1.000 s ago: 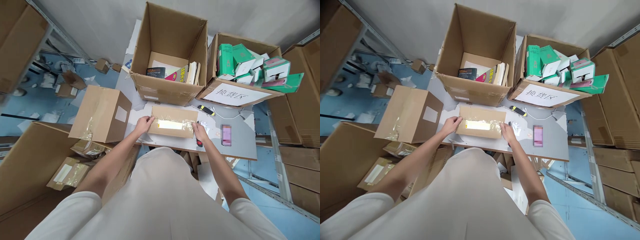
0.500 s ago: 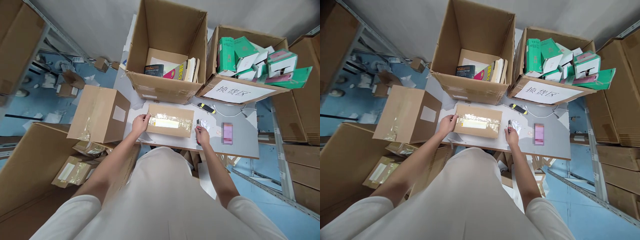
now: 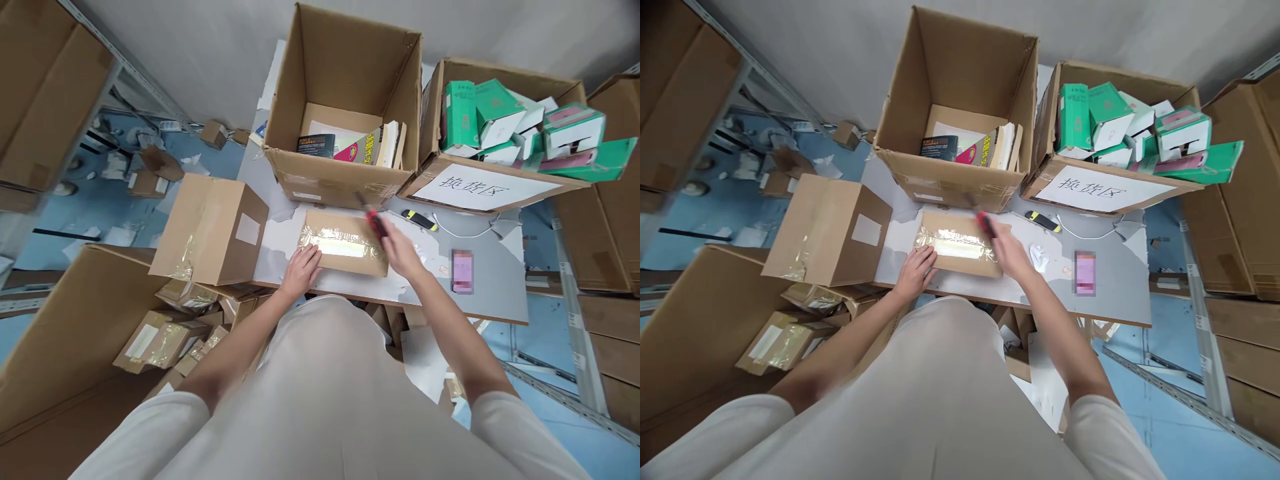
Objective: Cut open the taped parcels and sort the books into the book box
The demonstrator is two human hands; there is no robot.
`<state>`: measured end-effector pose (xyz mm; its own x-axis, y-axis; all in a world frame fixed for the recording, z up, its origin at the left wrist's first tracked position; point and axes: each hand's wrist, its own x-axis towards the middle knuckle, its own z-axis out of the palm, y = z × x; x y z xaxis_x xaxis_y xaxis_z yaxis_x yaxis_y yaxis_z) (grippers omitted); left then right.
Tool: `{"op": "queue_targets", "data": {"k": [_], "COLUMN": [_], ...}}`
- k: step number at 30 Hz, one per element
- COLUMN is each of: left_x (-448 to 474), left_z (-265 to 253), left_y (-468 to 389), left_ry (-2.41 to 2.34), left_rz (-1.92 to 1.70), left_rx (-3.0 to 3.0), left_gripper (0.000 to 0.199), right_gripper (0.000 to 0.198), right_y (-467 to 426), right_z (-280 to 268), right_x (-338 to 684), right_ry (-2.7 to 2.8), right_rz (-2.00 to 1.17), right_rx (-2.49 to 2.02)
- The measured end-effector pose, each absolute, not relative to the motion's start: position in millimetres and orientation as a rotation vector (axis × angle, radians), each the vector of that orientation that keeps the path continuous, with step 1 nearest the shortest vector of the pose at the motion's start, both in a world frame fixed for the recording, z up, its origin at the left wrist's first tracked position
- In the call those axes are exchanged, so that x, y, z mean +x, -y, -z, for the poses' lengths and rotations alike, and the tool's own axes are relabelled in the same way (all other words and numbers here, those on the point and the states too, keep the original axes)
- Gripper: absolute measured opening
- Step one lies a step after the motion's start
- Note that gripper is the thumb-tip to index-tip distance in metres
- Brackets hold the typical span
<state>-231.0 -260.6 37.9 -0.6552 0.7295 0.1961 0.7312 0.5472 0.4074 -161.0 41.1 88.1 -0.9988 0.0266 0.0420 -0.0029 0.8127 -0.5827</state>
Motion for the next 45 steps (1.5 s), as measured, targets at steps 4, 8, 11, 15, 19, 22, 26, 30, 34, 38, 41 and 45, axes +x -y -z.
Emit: {"op": "queue_targets", "data": {"k": [4,8,11,15,19,22,26,30,34,38,41,45], "left_x": [-233.1,-231.2,-230.8,-232.7,-234.3,-234.9,-235.7,-236.4,-236.9,-237.5,-238.1,-238.9], "left_z": [-33.8,-34.1,-34.0,-33.1,-33.4,-33.3,-30.8,-28.4,-28.8,-30.3,-30.8,-30.2], "left_y": [260.5,260.2,259.7,259.3,258.3,257.1,257.1,258.4,258.6,258.0,257.9,258.5], "left_ry": [2.722,2.715,2.735,2.771,2.781,2.789,2.782,2.770,2.776,2.793,2.795,2.782], "left_rz": [0.720,0.734,0.768,0.790,0.784,0.761,0.722,0.715,0.714,0.719,0.704,0.669], "left_rx": [-1.302,-1.288,-1.268,-1.255,-1.258,-1.249,-1.250,-1.262,-1.268,-1.272,-1.279,-1.285], "left_gripper": [0.044,0.043,0.043,0.043,0.043,0.042,0.043,0.043,0.043,0.043,0.043,0.043], "right_gripper": [0.064,0.066,0.069,0.071,0.071,0.069,0.064,0.067,0.069,0.066,0.062,0.058], "right_y": [4.0,17.2,13.1,11.3,17.2,25.0,32.1,22.1,3.3,-6.9,-8.9,-18.3], "right_z": [-125.7,-122.2,-120.7,-131.3,-145.9,-154.5,-155.3,-144.4,-141.9,-151.0,-155.7,-157.5], "right_x": [-211.8,-227.2,-230.2,-235.7,-240.6,-245.8,-251.7,-245.1,-228.9,-214.8,-207.0,-196.8], "right_ry": [3.274,3.347,3.339,3.375,3.408,3.447,3.489,3.436,3.458,3.520,3.521,3.544], "right_rz": [-0.659,-0.376,-0.280,-0.194,-0.073,-0.030,-0.028,-0.063,0.032,0.108,0.110,0.243], "right_rx": [0.688,0.826,0.909,0.957,0.971,0.961,0.897,0.933,0.864,0.745,0.690,0.587]}}
